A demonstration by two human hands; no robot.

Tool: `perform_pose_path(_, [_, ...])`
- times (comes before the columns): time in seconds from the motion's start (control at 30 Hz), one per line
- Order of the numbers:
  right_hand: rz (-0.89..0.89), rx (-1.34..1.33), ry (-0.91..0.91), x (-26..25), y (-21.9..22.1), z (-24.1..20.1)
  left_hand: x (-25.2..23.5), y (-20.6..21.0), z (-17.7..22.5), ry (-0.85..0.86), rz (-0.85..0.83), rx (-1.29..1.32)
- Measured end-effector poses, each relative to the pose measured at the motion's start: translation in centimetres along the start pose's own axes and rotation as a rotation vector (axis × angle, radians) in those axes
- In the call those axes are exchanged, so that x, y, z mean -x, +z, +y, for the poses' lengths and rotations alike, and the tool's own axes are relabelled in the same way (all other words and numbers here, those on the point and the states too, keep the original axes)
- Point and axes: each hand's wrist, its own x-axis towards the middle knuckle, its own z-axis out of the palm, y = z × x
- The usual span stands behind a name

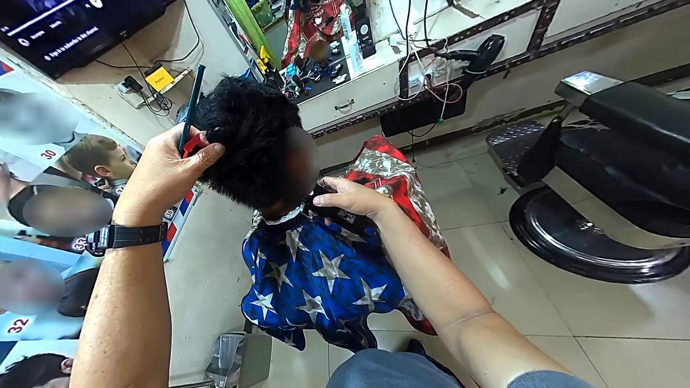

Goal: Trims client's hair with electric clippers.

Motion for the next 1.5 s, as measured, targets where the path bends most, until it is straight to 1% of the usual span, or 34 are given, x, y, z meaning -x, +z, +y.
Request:
perform_pose_path(0.37, [0.044, -0.008, 0.019, 0.3, 0.9, 0.1, -0.1, -0.2, -0.4, 0.003, -0.013, 0.028])
perform_pose_path(0.47, [0.093, 0.034, 0.047, 1.4, 1.7, 0.0, -0.2, -0.3, -1.0, 0.033, -0.031, 0.032])
perform_pose_path(0.53, [0.133, 0.015, 0.036, 2.9, 2.7, 0.3, -0.1, -0.4, -1.2, 0.061, -0.046, 0.037])
perform_pose_path(0.6, [0.165, -0.025, -0.009, 4.9, 4.3, 0.6, 0.1, -0.6, -1.6, 0.122, -0.038, 0.056])
perform_pose_path(0.67, [0.222, -0.063, -0.048, 6.7, 6.5, 1.3, 0.4, -1.2, -2.6, 0.218, -0.014, 0.088])
perform_pose_path(0.77, [0.307, -0.146, -0.108, 8.2, 10.1, 3.2, 1.1, -3.3, -4.3, 0.369, 0.027, 0.138])
perform_pose_path(0.87, [0.368, -0.197, -0.173, 8.6, 14.1, 5.0, 2.3, -5.5, -6.1, 0.422, 0.064, 0.191])
perform_pose_path(1.0, [0.467, -0.204, -0.136, 8.8, 19.2, 6.9, 2.5, -6.9, -8.3, 0.459, 0.053, 0.19])
perform_pose_path(1.17, [0.59, -0.072, -0.028, 8.9, 22.9, 7.1, 0.5, -5.4, -8.4, 0.522, 0.0, 0.232])
perform_pose_path(1.33, [0.69, 0.01, 0.068, 7.9, 23.0, 6.1, -2.4, -3.8, -7.3, 0.57, -0.012, 0.216])
perform_pose_path(1.4, [0.705, 0.015, 0.054, 6.9, 22.8, 5.9, -3.6, -3.5, -6.9, 0.558, -0.029, 0.178])
perform_pose_path(1.5, [0.69, 0.023, -0.04, 5.3, 22.5, 5.6, -5.4, -3.0, -6.3, 0.551, -0.053, 0.152])
